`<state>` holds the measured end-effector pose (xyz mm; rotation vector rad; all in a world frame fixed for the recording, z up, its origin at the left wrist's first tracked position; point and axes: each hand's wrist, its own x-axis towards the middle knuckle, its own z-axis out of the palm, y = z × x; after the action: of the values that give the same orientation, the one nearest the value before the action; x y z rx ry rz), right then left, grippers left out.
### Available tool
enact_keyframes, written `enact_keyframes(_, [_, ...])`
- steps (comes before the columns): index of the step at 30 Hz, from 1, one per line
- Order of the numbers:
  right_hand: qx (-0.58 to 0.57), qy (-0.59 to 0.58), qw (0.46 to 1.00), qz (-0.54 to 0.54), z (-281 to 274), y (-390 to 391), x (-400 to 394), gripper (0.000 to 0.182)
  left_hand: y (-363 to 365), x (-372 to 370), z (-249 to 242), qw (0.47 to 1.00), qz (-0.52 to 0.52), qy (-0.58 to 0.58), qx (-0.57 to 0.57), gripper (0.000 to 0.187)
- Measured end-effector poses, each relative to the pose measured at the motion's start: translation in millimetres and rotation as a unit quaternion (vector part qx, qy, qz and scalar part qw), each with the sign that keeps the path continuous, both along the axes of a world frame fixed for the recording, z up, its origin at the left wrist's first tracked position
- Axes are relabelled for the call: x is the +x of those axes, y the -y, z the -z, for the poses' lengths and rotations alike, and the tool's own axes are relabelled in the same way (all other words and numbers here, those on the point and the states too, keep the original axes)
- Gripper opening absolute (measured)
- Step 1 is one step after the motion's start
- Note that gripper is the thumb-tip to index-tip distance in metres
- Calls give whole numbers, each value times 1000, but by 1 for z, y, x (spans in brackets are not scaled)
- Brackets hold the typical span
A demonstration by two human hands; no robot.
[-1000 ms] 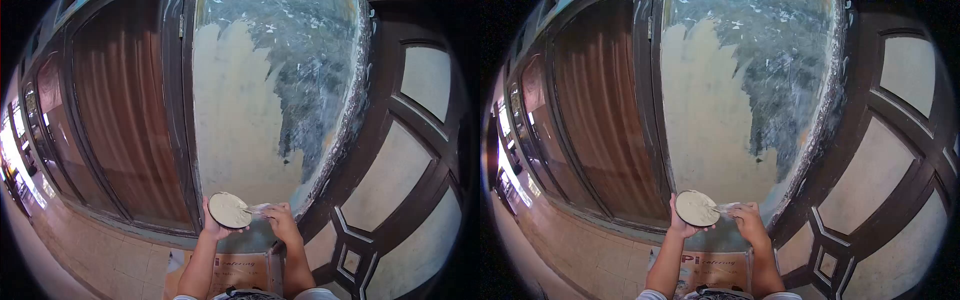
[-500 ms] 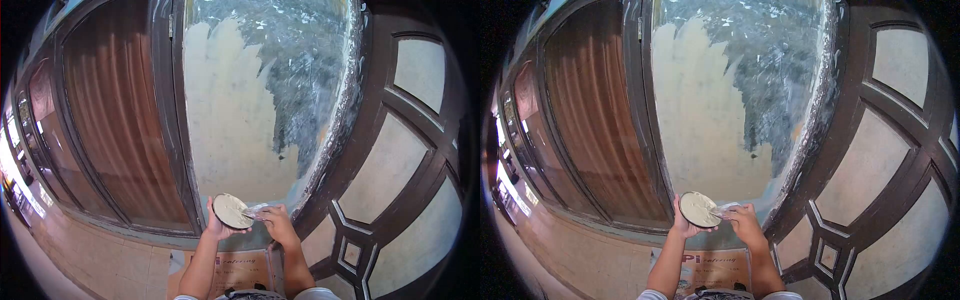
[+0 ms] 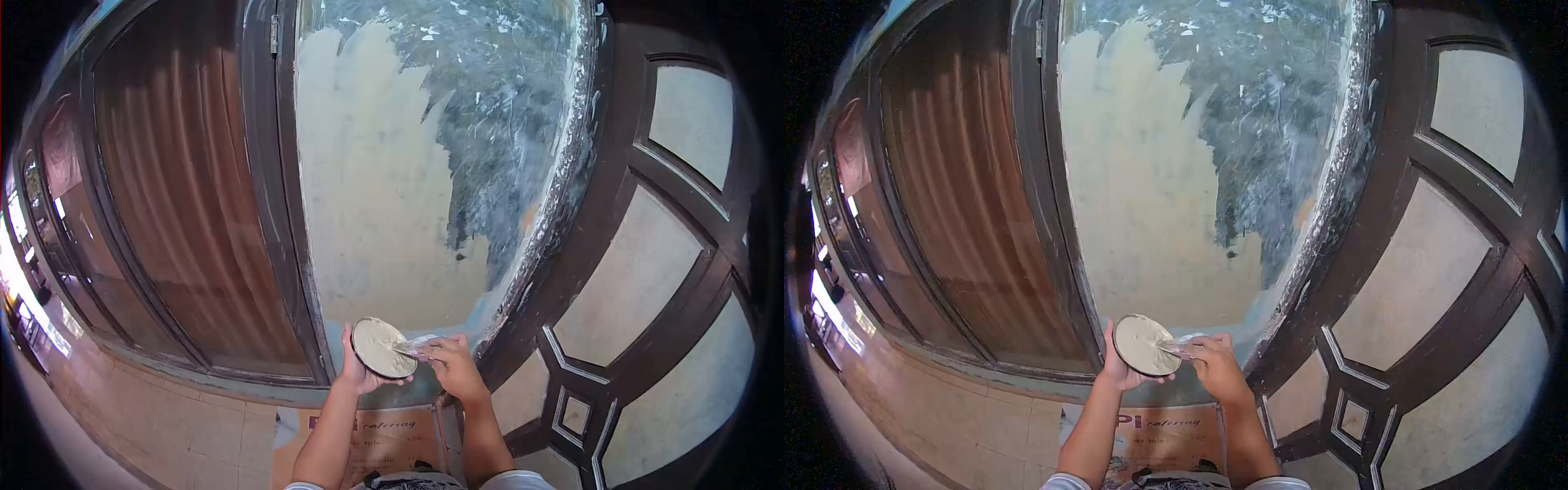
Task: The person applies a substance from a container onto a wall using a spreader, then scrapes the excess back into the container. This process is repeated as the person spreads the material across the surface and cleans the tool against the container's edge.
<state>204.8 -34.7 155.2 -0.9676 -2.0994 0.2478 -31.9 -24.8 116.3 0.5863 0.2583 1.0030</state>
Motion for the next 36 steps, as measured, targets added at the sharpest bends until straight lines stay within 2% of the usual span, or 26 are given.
enact_keyframes(2, [-34, -4, 999, -8, -10, 3, -2, 36, -3, 0, 2, 1000, 7, 7, 4, 116])
enact_keyframes(12, [-27, -15, 1000, 7, -2, -9, -11, 34, 0, -6, -1, 999, -16, -26, 11, 115])
enact_keyframes(20, [7, -2, 999, 35, 5, -11, -15, 33, 4, -10, 5, 999, 18, 33, 26, 113])
enact_keyframes(23, [11, 15, 999, 50, 7, -12, -15, 34, 11, -7, 1, 999, -7, 32, 19, 112])
enact_keyframes(27, [13, 0, 998, 53, 4, -5, -19, 35, 13, -8, 2, 999, 7, 21, 47, 110])
enact_keyframes(29, [17, -1, 998, 52, 4, -4, -21, 35, 17, -6, 2, 999, -5, 20, 32, 108])
enact_keyframes(31, [16, -5, 998, 59, 5, -4, -23, 36, 20, -2, -1, 997, -53, -44, 26, 106])
enact_keyframes(36, [32, 3, 997, 74, 2, -3, -25, 37, 24, 7, 6, 994, -83, -71, 0, 104])
